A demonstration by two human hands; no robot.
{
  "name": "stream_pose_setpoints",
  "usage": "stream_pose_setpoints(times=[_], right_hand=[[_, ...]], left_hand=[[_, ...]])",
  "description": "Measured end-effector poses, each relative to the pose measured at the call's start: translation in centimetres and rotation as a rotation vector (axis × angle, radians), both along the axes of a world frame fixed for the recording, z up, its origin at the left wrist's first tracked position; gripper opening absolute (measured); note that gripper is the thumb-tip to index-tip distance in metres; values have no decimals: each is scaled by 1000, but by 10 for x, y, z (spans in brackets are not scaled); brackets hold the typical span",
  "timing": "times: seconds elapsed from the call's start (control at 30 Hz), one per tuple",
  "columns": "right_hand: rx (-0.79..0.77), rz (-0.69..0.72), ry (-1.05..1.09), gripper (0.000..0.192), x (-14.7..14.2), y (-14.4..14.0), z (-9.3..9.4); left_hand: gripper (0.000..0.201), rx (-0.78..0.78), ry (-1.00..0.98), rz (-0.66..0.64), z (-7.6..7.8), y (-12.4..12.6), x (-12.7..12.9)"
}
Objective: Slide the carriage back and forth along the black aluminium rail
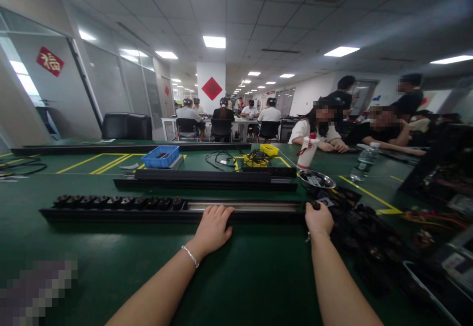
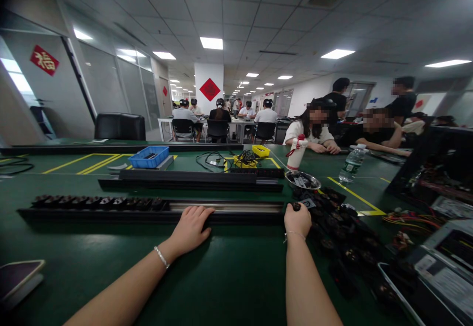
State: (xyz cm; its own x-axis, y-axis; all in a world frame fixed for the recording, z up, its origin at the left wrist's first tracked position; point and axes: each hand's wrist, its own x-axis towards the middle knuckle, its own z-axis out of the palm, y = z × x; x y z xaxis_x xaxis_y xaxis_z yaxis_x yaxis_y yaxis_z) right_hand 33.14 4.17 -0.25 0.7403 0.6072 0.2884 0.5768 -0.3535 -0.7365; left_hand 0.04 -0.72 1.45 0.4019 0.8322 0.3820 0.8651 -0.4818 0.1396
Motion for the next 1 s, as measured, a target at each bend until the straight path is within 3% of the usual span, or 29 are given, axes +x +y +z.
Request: stream_pose_setpoints(times=[0.47,0.67,0.77,0.9,1.0], right_hand=[[425,-191,-63,42,14,-2,8],[526,-178,-102,45,9,0,7],[504,-92,-280,43,-9,-1,10],[378,272,-472,40,-43,-1,12],[154,502,-571,35,-63,-2,11]], left_hand=[[47,26,3,-15,-2,1,-1],[49,20,-5,-11,-2,1,-1],[48,40,-15,-11,-4,2,-1],[39,87,-48,-26,-6,2,-1],[31,121,-78,-43,-4,4,-2]])
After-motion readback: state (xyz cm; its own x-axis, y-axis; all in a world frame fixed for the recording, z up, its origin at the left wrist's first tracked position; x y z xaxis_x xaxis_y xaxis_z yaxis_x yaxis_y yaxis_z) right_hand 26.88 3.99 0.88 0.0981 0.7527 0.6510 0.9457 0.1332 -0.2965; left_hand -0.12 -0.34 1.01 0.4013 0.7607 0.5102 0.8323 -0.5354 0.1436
